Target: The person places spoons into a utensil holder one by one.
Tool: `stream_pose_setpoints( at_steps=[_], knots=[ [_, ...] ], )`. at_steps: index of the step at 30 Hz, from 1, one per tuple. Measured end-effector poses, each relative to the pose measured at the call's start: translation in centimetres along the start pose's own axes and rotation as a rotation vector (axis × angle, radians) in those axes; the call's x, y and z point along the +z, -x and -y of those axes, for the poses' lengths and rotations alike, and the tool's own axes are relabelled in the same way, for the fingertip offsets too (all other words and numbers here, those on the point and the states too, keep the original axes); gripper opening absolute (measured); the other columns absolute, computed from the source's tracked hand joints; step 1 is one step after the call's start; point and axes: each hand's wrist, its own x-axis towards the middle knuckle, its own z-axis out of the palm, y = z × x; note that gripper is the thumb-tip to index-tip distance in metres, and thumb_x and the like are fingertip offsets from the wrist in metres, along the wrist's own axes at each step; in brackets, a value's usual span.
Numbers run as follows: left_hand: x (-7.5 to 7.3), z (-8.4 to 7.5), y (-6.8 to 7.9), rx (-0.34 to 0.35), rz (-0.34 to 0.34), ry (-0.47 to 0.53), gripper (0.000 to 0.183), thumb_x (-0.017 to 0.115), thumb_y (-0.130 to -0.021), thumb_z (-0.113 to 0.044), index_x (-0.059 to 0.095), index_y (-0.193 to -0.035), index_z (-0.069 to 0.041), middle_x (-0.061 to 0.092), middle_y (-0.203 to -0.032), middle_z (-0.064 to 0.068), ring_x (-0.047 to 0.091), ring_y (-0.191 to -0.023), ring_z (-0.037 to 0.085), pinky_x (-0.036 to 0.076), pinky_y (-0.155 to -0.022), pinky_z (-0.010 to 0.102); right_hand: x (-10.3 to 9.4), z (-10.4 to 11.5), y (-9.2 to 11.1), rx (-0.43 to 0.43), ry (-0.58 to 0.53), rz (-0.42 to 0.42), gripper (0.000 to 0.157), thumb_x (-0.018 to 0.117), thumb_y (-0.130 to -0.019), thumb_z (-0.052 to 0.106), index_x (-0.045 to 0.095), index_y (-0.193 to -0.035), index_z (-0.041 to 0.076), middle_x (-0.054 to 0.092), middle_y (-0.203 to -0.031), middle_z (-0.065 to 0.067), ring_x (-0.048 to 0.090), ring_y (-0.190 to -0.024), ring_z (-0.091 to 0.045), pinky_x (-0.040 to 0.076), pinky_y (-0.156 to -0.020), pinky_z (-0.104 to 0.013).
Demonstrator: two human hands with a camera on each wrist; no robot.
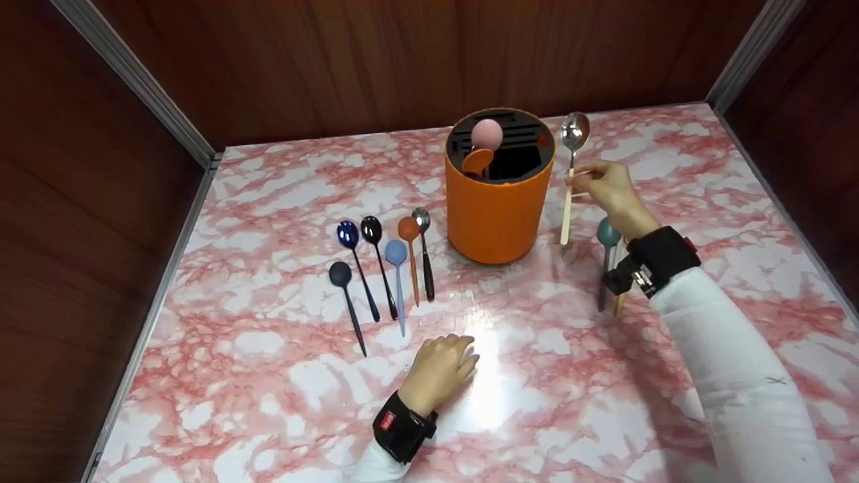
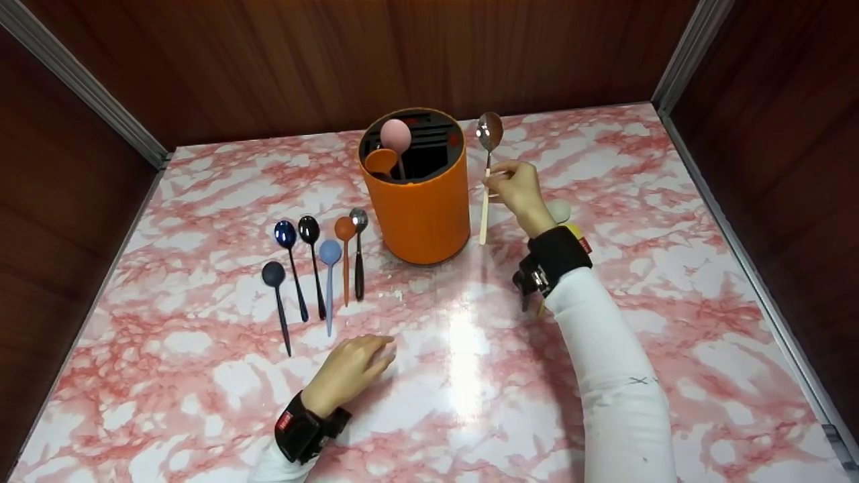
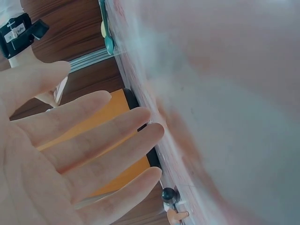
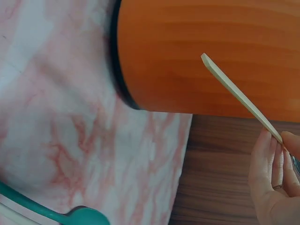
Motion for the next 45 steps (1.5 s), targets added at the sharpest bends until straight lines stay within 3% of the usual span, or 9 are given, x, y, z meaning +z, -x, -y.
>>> stream_pose_setpoints(
  at_steps=[12, 20, 27, 45],
  knots=[
    [0.1, 0.0, 0.0, 0.014, -0.013, 0.000, 0.029, 0.051, -0.088, -0.027, 0.061, -0.105, -0.006, 0.064, -0.096, 0.007, 0.061, -0.086, 0.021, 0.047, -0.072, 0.033, 0.5, 3.2, 1.2, -0.069, -0.071, 0.008, 0.019, 0.059, -0.079, -0.002, 0.053, -0.096, -0.005, 0.057, -0.072, -0.003, 0.059, -0.063, -0.009, 0.052, -0.059, -0.020],
    [0.1, 0.0, 0.0, 0.017, -0.024, 0.000, 0.028, 0.052, -0.087, -0.027, 0.062, -0.104, -0.006, 0.064, -0.095, 0.007, 0.061, -0.085, 0.021, 0.047, -0.072, 0.032, 1.2, 5.1, 1.9, -0.088, -0.024, 0.016, 0.023, 0.061, -0.079, 0.001, 0.054, -0.100, -0.006, 0.056, -0.072, -0.002, 0.059, -0.063, -0.009, 0.052, -0.059, -0.019],
    [0.2, 0.1, -0.1, 0.048, -0.041, -0.015, 0.027, 0.054, -0.087, -0.025, 0.062, -0.103, -0.005, 0.064, -0.092, 0.007, 0.061, -0.082, 0.020, 0.048, -0.069, 0.032, 1.7, 6.5, 2.5, -0.132, -0.025, 0.028, 0.013, 0.063, -0.078, 0.001, 0.060, -0.090, 0.003, 0.059, -0.070, -0.001, 0.059, -0.063, -0.008, 0.051, -0.057, -0.016],
    [0.1, -0.1, 0.0, 0.031, -0.038, -0.013, 0.027, 0.053, -0.087, -0.025, 0.063, -0.102, -0.006, 0.064, -0.093, 0.007, 0.061, -0.082, 0.021, 0.047, -0.069, 0.033, 4.4, 10.0, 3.4, -0.199, -0.174, 0.122, 0.016, 0.065, -0.075, -0.003, 0.058, -0.090, -0.003, 0.060, -0.071, -0.008, 0.057, -0.060, -0.014, 0.052, -0.056, -0.021]
  ],
)
